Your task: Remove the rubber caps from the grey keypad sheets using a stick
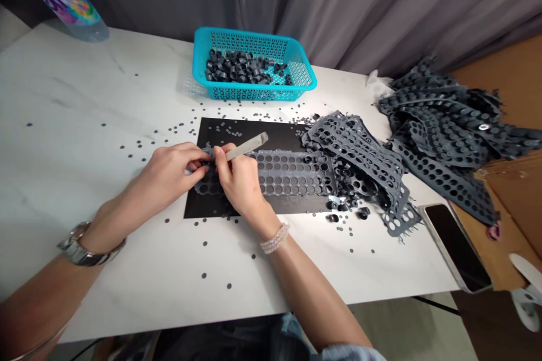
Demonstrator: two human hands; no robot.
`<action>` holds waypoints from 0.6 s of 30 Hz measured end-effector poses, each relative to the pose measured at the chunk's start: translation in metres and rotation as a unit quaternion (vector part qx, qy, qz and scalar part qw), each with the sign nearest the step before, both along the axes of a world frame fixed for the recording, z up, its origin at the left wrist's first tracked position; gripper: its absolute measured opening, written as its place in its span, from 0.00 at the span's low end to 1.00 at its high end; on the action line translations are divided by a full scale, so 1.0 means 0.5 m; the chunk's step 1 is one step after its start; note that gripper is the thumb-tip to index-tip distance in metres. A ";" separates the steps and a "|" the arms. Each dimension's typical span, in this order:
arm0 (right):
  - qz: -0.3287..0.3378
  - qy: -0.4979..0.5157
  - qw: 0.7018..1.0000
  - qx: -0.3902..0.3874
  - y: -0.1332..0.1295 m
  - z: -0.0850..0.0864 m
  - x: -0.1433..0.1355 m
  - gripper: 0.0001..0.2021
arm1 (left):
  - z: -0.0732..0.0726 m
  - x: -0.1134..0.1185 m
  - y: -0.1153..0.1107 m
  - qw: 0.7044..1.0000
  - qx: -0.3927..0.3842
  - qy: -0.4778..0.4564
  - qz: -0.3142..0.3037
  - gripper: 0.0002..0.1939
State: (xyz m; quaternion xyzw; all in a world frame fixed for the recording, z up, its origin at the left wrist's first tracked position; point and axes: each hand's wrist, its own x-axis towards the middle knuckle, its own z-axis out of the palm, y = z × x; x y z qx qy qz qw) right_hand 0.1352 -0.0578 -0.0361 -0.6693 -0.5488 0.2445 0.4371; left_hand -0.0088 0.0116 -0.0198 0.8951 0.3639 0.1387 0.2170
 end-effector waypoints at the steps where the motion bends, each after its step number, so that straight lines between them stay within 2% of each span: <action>1: 0.001 -0.006 1.000 -0.001 0.000 -0.001 0.000 0.16 | -0.001 0.000 0.000 1.000 0.002 0.000 0.000 0.11; 10: 0.017 -0.053 0.998 0.019 0.006 -0.007 -0.009 0.16 | -0.011 0.005 0.000 1.000 0.023 -0.005 0.012 0.09; 14: 0.012 -0.078 0.996 0.028 0.009 -0.008 -0.019 0.14 | -0.009 0.007 -0.003 1.000 0.023 -0.016 0.011 0.13; 16: 0.007 -0.087 0.996 0.026 0.010 -0.008 -0.022 0.14 | -0.002 0.004 -0.002 1.000 0.009 -0.022 0.013 0.14; 18: 0.002 -0.086 0.996 0.024 0.011 -0.008 -0.023 0.14 | 0.007 -0.002 0.004 0.997 -0.044 -0.053 0.044 0.11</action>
